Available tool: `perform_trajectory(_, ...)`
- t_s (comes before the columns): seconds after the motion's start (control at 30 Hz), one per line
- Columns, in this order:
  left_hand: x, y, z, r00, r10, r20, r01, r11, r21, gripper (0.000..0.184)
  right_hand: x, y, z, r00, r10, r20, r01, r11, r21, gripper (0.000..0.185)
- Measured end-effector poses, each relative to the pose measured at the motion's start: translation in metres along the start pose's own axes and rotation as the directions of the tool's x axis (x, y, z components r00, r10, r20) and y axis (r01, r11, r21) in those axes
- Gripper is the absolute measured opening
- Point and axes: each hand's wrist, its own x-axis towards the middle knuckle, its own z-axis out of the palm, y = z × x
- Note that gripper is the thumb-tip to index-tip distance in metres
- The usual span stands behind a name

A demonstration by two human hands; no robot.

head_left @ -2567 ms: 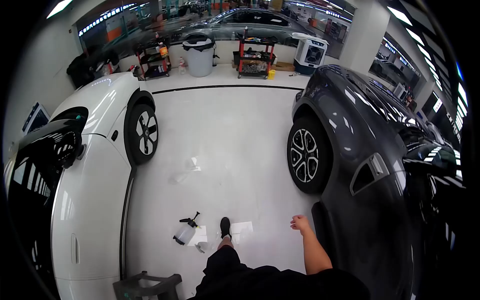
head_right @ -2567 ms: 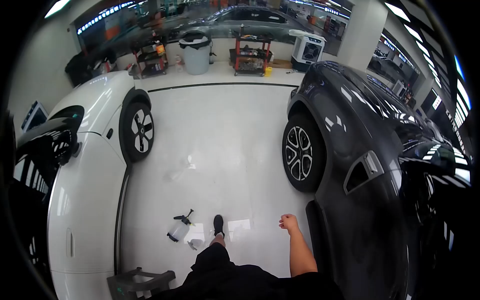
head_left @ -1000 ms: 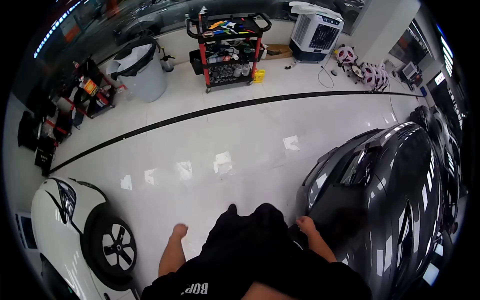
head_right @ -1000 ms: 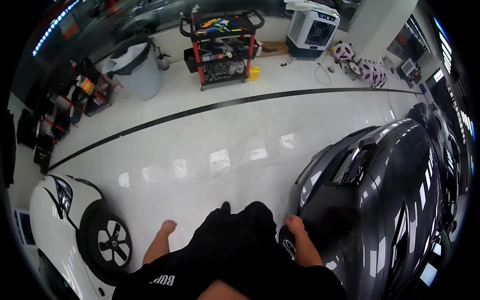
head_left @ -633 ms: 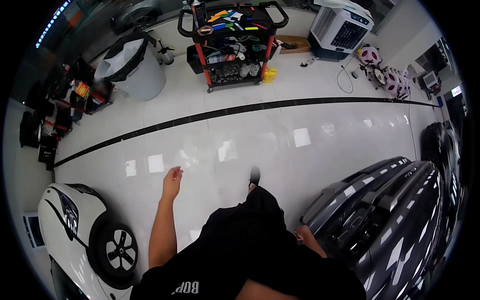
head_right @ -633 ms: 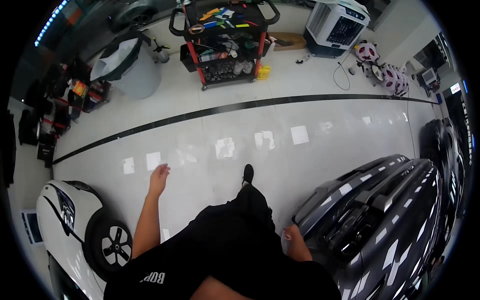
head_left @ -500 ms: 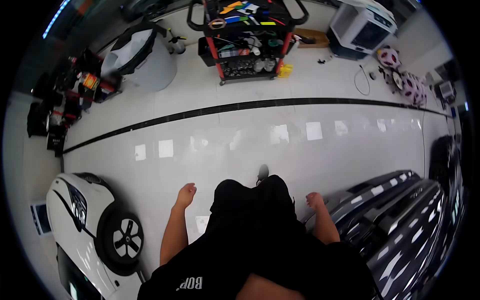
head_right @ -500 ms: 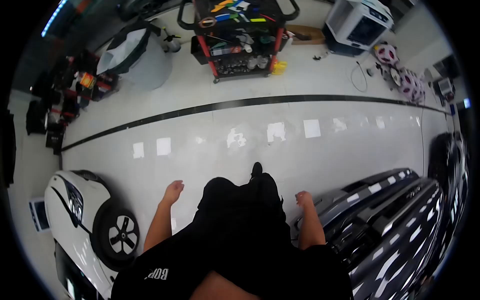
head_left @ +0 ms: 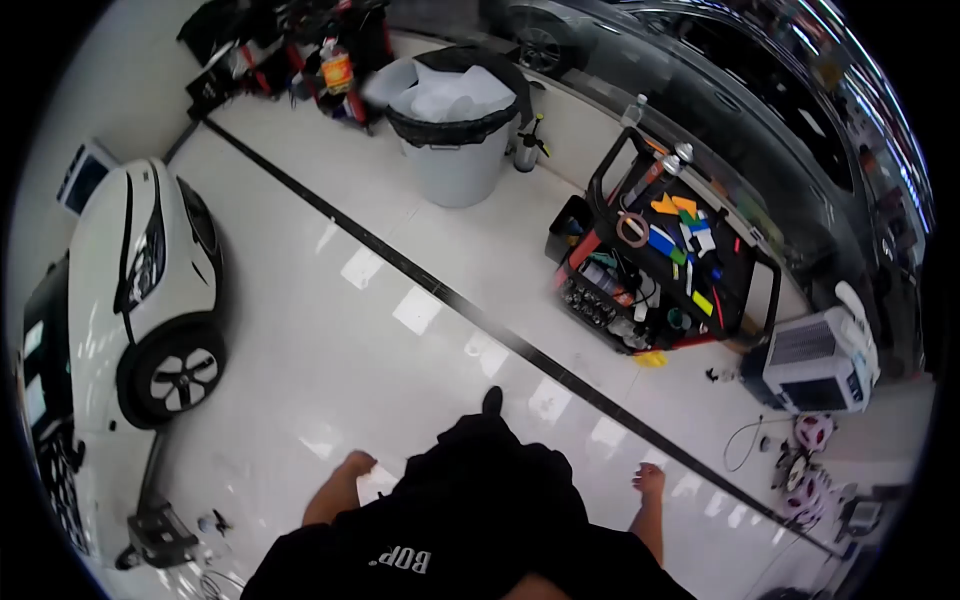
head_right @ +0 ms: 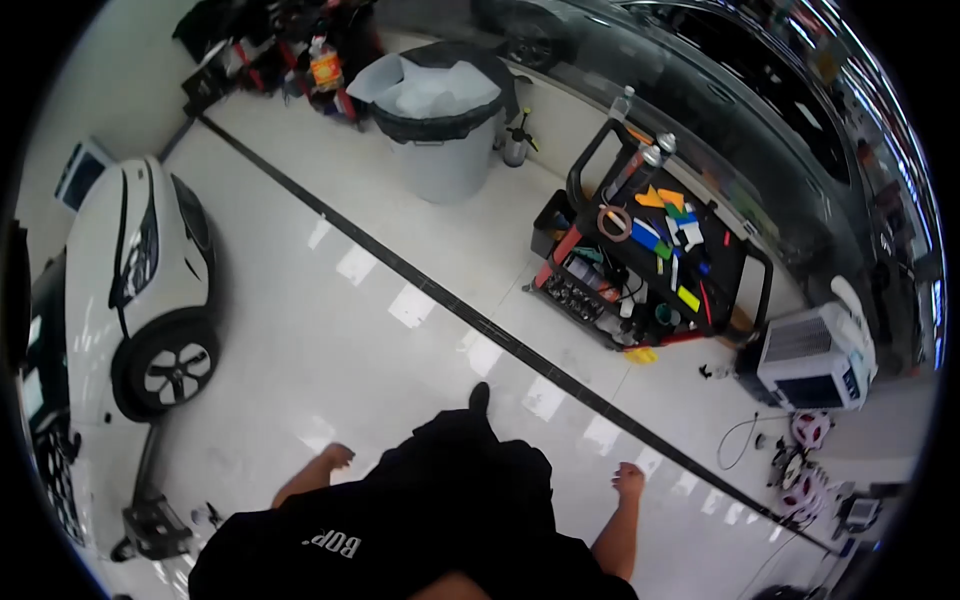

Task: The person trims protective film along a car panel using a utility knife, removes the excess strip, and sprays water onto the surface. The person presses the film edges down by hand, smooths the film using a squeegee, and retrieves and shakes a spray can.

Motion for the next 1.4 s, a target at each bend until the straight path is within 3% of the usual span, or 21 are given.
perform_trajectory(0.03,0.043,0.013,-0.011,0.993,0.117,-0.026,-0.106,0.958,0.268,0.051,-0.009,-0.028,0.013,0.996,0.086,0.018,-0.085,0.995,-0.048,0.019)
perform_trajectory(0.07,0.063,0.054,-0.051,0.995,0.098,-0.016,-0.088,0.944,0.319,0.050,-0.007,-0.037,0.022,0.994,0.059,0.097,-0.057,0.998,-0.030,0.021)
perform_trajectory(0.1,0.018,0.140,-0.138,0.979,-0.076,-0.191,0.046,0.986,-0.158,0.047,0.002,-0.058,0.032,0.981,0.148,0.125,-0.143,0.989,-0.043,0.020)
perform_trajectory(0.13,0.042,0.157,-0.154,0.850,-0.044,-0.524,-0.131,0.947,-0.292,0.041,0.012,-0.083,0.051,0.960,0.231,0.156,-0.228,0.973,-0.042,0.018)
perform_trajectory(0.23,0.029,0.267,-0.291,0.792,-0.041,-0.609,-0.318,0.824,-0.469,0.038,0.036,-0.174,0.108,0.971,0.142,0.192,-0.125,0.987,-0.100,0.019)
perform_trajectory(0.3,0.026,0.304,-0.358,0.790,0.032,-0.612,-0.388,0.800,-0.458,0.040,0.073,-0.233,0.150,0.952,-0.066,0.300,0.146,0.956,-0.254,0.025)
perform_trajectory(0.47,0.060,0.279,-0.418,0.830,-0.053,-0.556,-0.291,0.809,-0.511,0.042,0.162,-0.418,0.292,0.857,-0.233,0.460,0.343,0.924,-0.170,0.026)
perform_trajectory(0.57,0.094,0.196,-0.369,0.670,-0.373,-0.642,-0.098,0.813,-0.574,0.041,0.222,-0.522,0.401,0.789,-0.144,0.598,0.238,0.968,-0.081,0.021)
perform_trajectory(0.67,0.044,0.154,-0.344,0.557,-0.707,-0.436,0.159,0.606,-0.779,0.042,0.239,-0.621,0.531,0.738,-0.038,0.674,0.145,0.984,-0.104,0.014)
perform_trajectory(0.8,0.014,0.144,-0.272,0.402,-0.900,-0.170,0.190,0.263,-0.946,0.041,0.207,-0.765,0.690,0.603,-0.085,0.793,0.364,0.914,-0.180,0.014)
perform_trajectory(0.87,0.056,0.118,-0.197,0.597,-0.778,-0.196,0.483,0.543,-0.687,0.049,0.172,-0.828,0.764,0.521,-0.115,0.846,0.407,0.904,-0.128,0.016)
perform_trajectory(0.93,0.069,0.141,-0.198,0.498,-0.841,0.212,0.340,-0.035,-0.940,0.059,0.159,-0.873,0.835,0.448,-0.170,0.878,0.484,0.871,-0.079,0.021)
perform_trajectory(1.0,0.097,0.140,-0.221,0.505,-0.727,0.466,0.431,-0.255,-0.866,0.061,0.169,-0.903,0.909,0.426,-0.202,0.882,0.506,0.861,-0.048,0.019)
perform_trajectory(1.07,0.116,0.120,-0.273,0.624,-0.645,0.441,0.387,-0.235,-0.892,0.058,0.148,-0.936,0.952,0.516,-0.172,0.839,0.541,0.825,-0.163,0.015)
perform_trajectory(1.13,0.129,0.078,-0.357,0.630,-0.611,0.480,0.408,-0.265,-0.874,0.055,0.117,-0.965,0.980,0.515,-0.175,0.839,0.508,0.851,-0.135,0.015)
perform_trajectory(1.17,0.163,0.032,-0.356,0.745,-0.520,0.418,0.373,-0.194,-0.907,0.055,0.093,-0.980,0.984,0.528,-0.194,0.827,0.475,0.874,-0.098,0.014)
perform_trajectory(1.2,0.145,-0.011,-0.423,0.820,-0.498,0.284,0.388,0.119,-0.914,0.053,0.069,-0.995,0.991,0.535,-0.214,0.817,0.487,0.868,-0.091,0.017)
perform_trajectory(1.23,0.144,-0.058,-0.464,0.815,-0.567,-0.122,0.289,0.580,-0.762,0.049,0.052,-1.011,1.004,0.540,-0.240,0.806,0.534,0.839,-0.108,0.019)
perform_trajectory(1.27,0.137,-0.093,-0.513,0.619,-0.769,-0.161,0.217,0.365,-0.906,0.045,0.037,-1.026,1.015,0.487,-0.285,0.826,0.590,0.804,-0.071,0.021)
perform_trajectory(1.3,0.125,-0.133,-0.570,0.528,-0.823,-0.212,0.092,0.303,-0.949,0.042,0.032,-1.042,1.026,0.353,-0.294,0.888,0.613,0.790,0.018,0.021)
perform_trajectory(1.4,0.118,-0.261,-0.728,0.358,-0.850,-0.386,-0.153,0.354,-0.922,0.036,0.006,-1.110,1.082,0.424,-0.377,0.823,0.625,0.780,0.036,0.019)
